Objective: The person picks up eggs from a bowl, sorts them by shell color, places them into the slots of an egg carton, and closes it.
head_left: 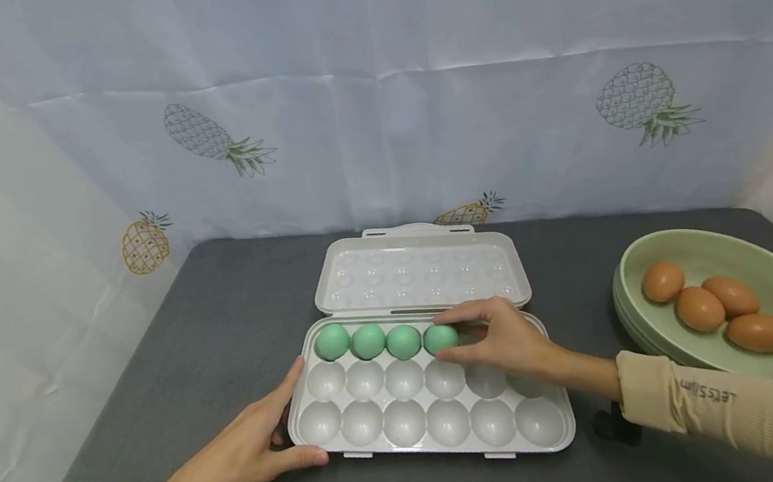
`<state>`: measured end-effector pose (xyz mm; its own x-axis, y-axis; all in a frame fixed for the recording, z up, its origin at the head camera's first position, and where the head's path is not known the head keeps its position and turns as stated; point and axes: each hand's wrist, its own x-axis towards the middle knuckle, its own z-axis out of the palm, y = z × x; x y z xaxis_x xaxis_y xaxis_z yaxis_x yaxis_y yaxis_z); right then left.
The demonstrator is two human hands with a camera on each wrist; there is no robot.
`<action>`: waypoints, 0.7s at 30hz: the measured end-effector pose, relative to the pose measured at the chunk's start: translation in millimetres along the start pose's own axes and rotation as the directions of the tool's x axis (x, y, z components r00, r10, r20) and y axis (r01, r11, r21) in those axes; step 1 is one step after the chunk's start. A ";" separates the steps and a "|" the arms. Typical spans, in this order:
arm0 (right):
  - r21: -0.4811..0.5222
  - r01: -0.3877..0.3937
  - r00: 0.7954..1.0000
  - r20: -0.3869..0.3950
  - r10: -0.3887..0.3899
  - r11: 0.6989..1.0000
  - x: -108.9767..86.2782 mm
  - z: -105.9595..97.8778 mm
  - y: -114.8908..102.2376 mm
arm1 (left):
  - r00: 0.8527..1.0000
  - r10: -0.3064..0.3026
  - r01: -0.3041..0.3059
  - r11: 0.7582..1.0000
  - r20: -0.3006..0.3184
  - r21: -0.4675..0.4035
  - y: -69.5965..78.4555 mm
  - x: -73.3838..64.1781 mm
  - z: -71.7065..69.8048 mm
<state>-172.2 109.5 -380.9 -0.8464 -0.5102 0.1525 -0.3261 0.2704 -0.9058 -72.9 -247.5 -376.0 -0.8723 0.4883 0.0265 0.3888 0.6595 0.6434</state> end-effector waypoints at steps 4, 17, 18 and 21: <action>0.017 0.002 1.000 -0.007 -0.002 1.000 -1.3 -0.2 0.7 | 1.000 -0.002 0.002 1.000 0.003 -0.001 -0.5 -0.3 0.1; 0.132 -0.068 0.993 -0.087 0.080 0.989 2.8 -24.7 -11.4 | 1.000 -0.005 0.005 1.000 0.013 -0.004 -1.6 0.8 0.1; 0.141 -0.057 0.993 -0.096 0.071 0.988 3.3 -29.6 -13.7 | 1.000 -0.005 0.006 1.000 0.014 -0.005 -1.6 1.0 0.1; 0.178 0.002 0.991 -0.135 0.022 0.984 4.3 -45.9 -21.2 | 1.000 -0.014 0.014 1.000 0.019 -0.009 -0.8 0.9 -0.3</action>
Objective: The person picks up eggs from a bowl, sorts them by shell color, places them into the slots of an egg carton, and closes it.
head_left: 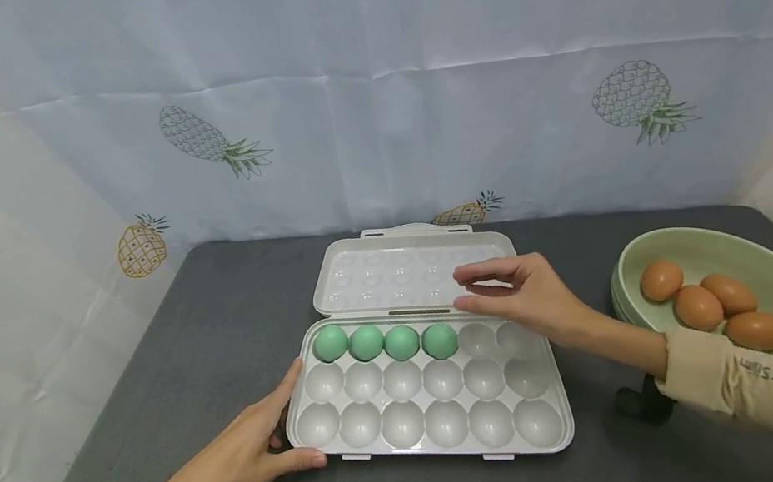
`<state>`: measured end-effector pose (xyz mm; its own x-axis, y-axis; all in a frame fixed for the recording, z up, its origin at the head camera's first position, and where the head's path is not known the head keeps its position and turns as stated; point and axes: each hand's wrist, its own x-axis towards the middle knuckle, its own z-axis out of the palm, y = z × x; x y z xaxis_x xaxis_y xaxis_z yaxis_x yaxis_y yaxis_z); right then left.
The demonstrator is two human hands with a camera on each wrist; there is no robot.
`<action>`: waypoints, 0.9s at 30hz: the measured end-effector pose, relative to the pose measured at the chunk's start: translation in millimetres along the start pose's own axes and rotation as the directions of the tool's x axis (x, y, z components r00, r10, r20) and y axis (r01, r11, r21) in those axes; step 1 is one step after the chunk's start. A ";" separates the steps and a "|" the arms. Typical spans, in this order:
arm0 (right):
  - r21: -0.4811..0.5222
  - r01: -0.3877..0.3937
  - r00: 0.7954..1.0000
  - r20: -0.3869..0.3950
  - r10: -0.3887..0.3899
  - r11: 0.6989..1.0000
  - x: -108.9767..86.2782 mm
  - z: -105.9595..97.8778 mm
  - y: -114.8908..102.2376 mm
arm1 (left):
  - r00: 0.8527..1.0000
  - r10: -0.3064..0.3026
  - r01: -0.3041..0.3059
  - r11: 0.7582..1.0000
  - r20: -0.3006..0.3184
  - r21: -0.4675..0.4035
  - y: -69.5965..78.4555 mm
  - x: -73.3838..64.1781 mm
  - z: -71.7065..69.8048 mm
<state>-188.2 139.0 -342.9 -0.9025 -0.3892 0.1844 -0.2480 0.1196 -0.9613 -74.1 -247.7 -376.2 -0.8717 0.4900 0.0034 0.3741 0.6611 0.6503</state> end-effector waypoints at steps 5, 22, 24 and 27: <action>0.067 0.096 0.994 -0.058 -0.092 0.993 -2.7 -32.2 -13.2 | 1.000 -0.003 0.003 1.000 0.000 0.002 -0.1 0.0 0.5; -0.117 0.030 0.996 -0.081 -0.040 0.993 -50.5 -191.4 -15.7 | 1.000 0.007 -0.007 1.000 -0.013 0.009 -1.2 -0.4 0.7; -0.227 -0.022 0.997 -0.073 0.005 0.974 -56.9 -207.0 -12.1 | 1.000 0.005 -0.005 1.000 -0.012 0.008 -1.0 -0.4 0.4; -0.414 -0.115 0.993 -0.077 0.091 0.903 -67.7 -228.0 -6.5 | 1.000 0.003 -0.003 1.000 -0.011 0.006 -0.5 -0.3 0.2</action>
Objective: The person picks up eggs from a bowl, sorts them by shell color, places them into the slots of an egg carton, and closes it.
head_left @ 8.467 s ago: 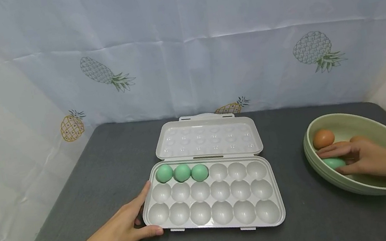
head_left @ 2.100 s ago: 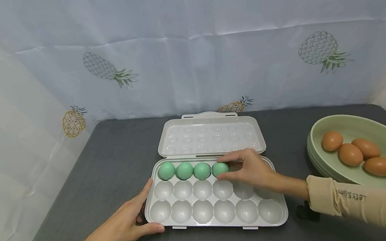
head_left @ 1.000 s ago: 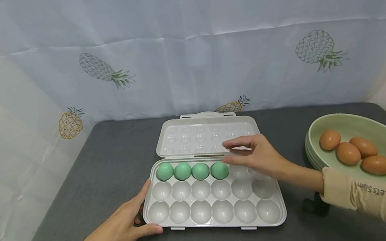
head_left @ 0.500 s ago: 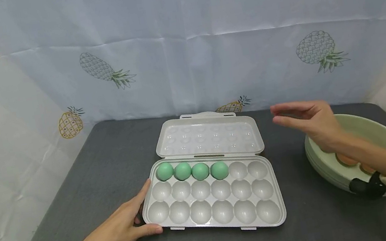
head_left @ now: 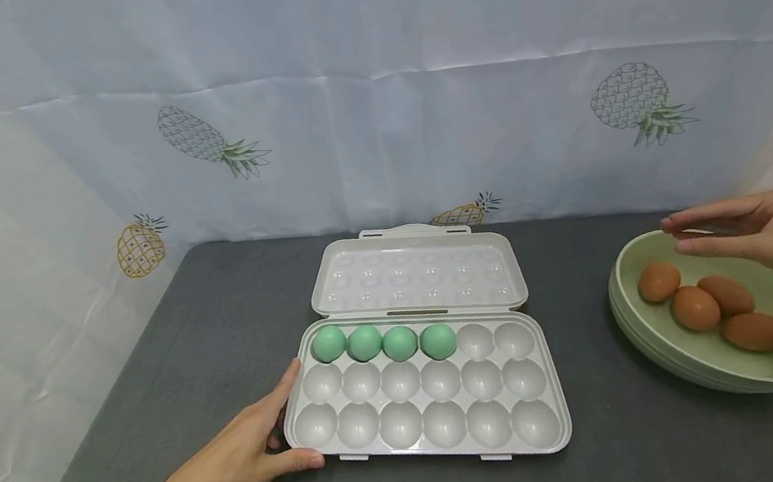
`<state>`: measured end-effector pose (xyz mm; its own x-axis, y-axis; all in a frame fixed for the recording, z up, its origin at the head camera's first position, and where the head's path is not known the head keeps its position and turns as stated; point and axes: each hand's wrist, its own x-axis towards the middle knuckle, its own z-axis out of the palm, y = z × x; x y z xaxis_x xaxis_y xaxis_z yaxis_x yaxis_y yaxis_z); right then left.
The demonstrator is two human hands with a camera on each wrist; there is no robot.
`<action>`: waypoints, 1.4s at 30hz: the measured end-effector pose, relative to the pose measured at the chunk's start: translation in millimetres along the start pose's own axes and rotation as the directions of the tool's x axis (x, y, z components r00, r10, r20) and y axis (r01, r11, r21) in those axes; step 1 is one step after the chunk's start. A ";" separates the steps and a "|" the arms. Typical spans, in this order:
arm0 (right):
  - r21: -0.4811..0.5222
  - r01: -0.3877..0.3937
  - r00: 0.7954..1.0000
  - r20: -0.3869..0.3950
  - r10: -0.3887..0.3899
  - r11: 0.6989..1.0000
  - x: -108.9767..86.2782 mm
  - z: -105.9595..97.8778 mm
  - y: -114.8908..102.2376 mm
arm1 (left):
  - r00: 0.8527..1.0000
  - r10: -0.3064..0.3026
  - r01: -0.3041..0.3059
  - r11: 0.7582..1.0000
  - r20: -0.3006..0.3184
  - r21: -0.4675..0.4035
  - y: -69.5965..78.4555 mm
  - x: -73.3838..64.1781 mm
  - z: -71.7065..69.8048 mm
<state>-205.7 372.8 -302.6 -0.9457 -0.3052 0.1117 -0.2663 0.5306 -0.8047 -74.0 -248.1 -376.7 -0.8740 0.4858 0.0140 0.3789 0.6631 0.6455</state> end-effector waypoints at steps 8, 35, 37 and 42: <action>-0.061 -0.016 0.997 0.074 0.021 0.998 -19.8 -18.6 42.0 | 1.000 0.004 -0.004 1.000 -0.002 0.002 0.7 -1.0 -0.5; -0.035 0.085 0.979 0.189 -0.077 0.996 -24.9 8.8 77.4 | 1.000 -0.020 0.020 1.000 0.006 0.019 4.0 -0.8 -1.4; -0.039 0.134 0.972 0.200 -0.124 0.990 -23.2 12.3 78.0 | 1.000 -0.013 0.013 1.000 0.004 0.018 3.7 -0.9 -1.2; -0.064 0.192 0.962 0.211 -0.175 0.979 -20.8 18.9 78.4 | 1.000 -0.006 0.006 1.000 0.003 0.013 3.1 -0.7 -0.7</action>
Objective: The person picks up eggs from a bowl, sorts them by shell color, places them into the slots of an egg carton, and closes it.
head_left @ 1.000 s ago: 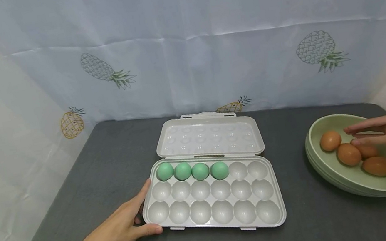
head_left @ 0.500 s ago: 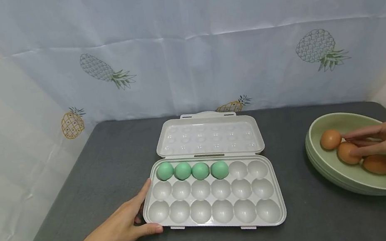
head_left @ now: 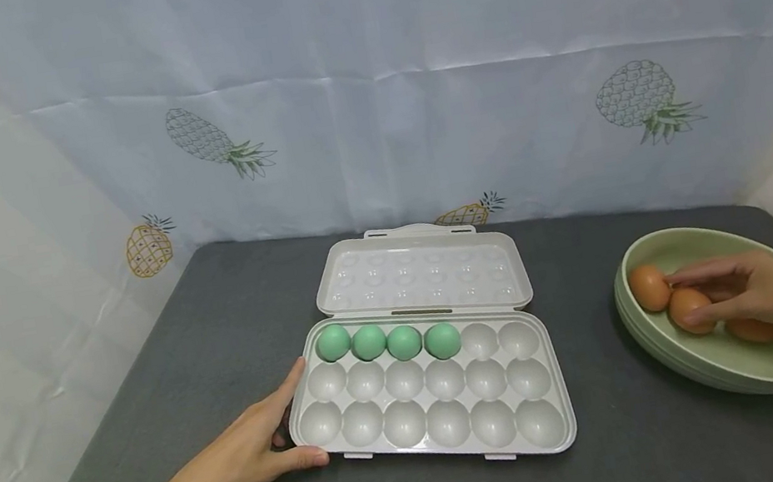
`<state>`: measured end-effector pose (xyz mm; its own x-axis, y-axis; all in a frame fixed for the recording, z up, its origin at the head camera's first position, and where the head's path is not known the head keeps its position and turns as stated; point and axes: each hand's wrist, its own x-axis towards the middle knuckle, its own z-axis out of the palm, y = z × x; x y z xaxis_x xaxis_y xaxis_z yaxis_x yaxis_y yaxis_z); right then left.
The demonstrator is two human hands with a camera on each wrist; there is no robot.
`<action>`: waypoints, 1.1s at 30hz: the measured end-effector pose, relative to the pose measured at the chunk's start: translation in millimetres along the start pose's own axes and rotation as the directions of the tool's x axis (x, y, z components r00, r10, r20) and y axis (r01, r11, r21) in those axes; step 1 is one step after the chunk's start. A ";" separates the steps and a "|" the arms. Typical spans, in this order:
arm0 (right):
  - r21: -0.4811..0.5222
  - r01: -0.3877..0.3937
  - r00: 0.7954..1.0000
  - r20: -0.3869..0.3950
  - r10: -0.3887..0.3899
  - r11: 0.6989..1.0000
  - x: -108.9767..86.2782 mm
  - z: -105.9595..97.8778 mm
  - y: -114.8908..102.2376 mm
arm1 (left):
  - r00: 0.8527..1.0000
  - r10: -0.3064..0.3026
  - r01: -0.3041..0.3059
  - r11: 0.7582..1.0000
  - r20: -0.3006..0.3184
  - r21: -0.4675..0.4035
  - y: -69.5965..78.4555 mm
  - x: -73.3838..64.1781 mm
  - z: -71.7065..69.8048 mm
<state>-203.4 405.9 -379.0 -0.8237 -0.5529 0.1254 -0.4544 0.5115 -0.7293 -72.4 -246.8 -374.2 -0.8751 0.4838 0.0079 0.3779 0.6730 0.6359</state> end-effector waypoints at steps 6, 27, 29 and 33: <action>0.035 0.011 1.000 0.023 -0.012 0.999 2.7 3.3 1.8 | 1.000 -0.007 0.007 1.000 0.002 -0.005 -0.1 0.1 -0.2; -0.083 -0.225 0.974 -0.057 0.221 0.971 13.8 7.3 -4.6 | 1.000 -0.025 0.025 1.000 0.004 -0.001 1.6 0.5 -1.4; -0.087 -0.178 0.983 -0.065 0.173 0.980 14.3 8.8 -3.1 | 1.000 -0.018 0.018 1.000 0.005 0.000 1.5 0.6 -1.0; -0.104 -0.114 0.990 -0.091 0.104 0.988 15.2 11.9 -1.5 | 1.000 -0.011 0.011 1.000 0.005 0.004 1.7 1.0 -0.3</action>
<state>-211.2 388.9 -384.0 -0.8941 -0.4342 0.1095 -0.3906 0.6367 -0.6649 -72.7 -245.4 -372.9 -0.8777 0.4792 -0.0028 0.3696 0.6806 0.6326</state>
